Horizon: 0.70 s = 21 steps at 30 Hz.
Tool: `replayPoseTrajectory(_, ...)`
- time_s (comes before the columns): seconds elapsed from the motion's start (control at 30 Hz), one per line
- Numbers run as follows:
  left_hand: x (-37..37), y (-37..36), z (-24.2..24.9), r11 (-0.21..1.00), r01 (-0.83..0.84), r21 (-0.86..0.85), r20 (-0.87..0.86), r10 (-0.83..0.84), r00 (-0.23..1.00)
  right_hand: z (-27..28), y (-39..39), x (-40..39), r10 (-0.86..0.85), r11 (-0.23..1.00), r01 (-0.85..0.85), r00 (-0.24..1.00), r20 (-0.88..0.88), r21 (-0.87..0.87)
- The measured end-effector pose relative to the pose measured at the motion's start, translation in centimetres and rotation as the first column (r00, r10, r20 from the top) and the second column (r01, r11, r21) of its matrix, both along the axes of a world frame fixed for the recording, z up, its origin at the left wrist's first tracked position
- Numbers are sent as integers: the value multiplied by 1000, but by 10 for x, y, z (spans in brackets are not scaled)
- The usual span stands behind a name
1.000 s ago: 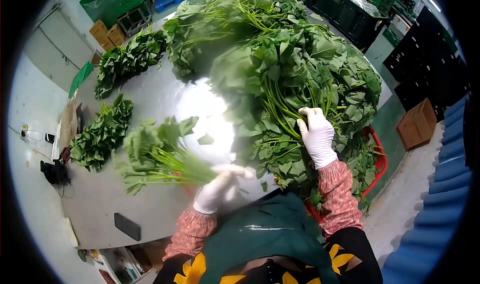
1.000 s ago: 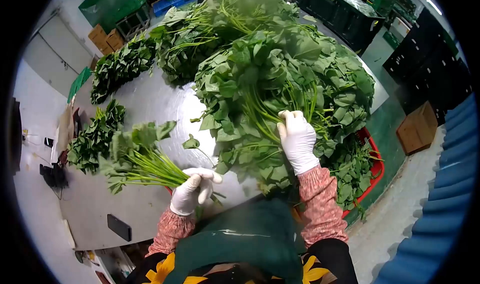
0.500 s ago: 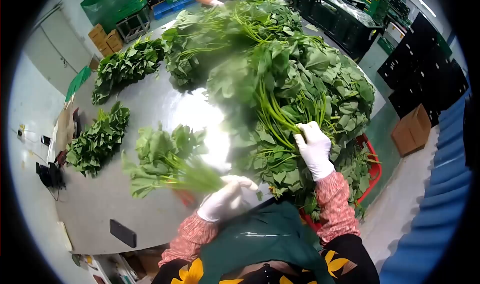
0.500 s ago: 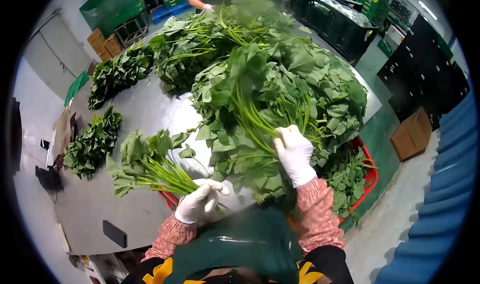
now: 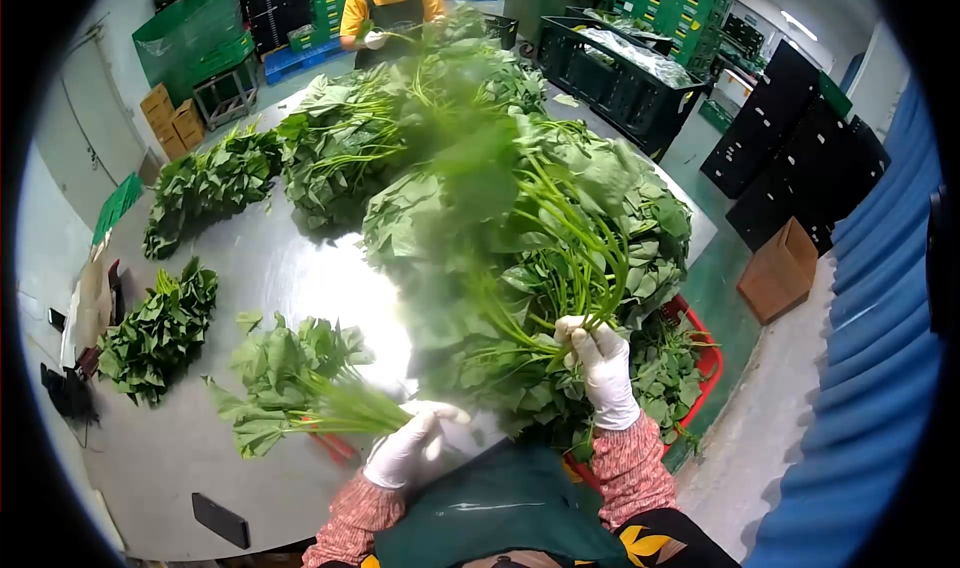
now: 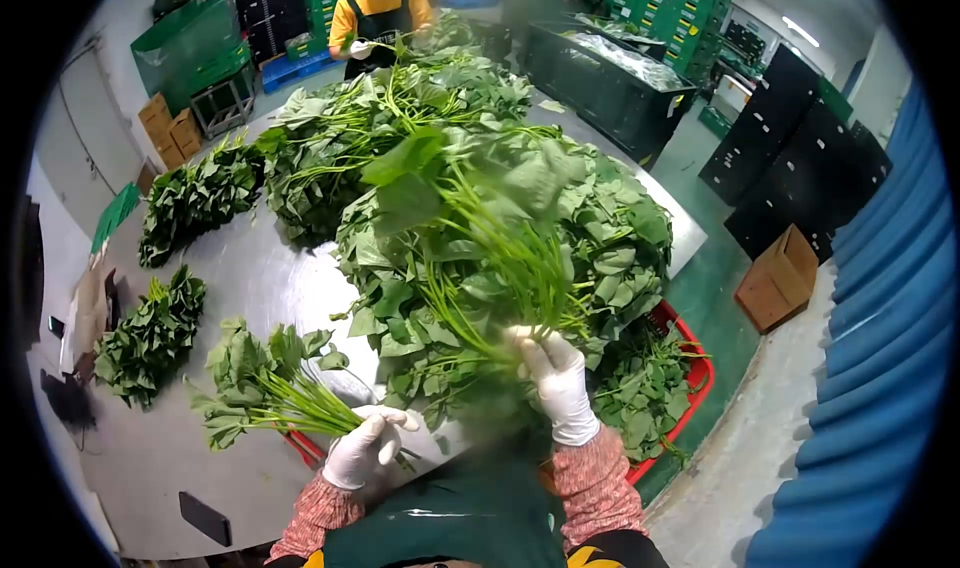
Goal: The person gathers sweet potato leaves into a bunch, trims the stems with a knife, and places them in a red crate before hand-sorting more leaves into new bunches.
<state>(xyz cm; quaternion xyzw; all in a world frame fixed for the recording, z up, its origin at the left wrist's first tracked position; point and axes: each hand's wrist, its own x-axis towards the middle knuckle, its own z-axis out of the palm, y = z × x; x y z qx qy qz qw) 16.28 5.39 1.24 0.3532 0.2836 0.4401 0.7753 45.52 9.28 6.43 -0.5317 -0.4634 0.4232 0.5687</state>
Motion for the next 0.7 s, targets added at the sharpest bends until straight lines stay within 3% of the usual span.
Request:
replayPoseTrajectory(0.23,2,0,1,1000,-6,-14,-41,6,999,-25,-17,12,21,1000,-22,978,-207,-4)
replayPoseTrajectory(0.37,7,-2,-1,999,23,-48,9,-22,1000,-17,-28,2,-117,993,119,983,-144,-1)
replayPoseTrajectory(0.4,7,-2,-2,999,27,-47,8,-26,1000,-18,-29,7,-113,992,100,979,168,81)
replayPoseTrajectory(0.47,10,-2,8,998,2,-69,8,-1,1000,-16,-30,0,-260,916,70,853,453,396)
replayPoseTrajectory(0.5,12,-1,12,997,-7,-71,-1,7,1000,-21,-32,4,-308,911,34,720,622,412)
replayPoseTrajectory(0.7,7,-3,0,997,-26,-75,-59,22,998,-30,-42,-9,-322,905,-48,573,753,423)
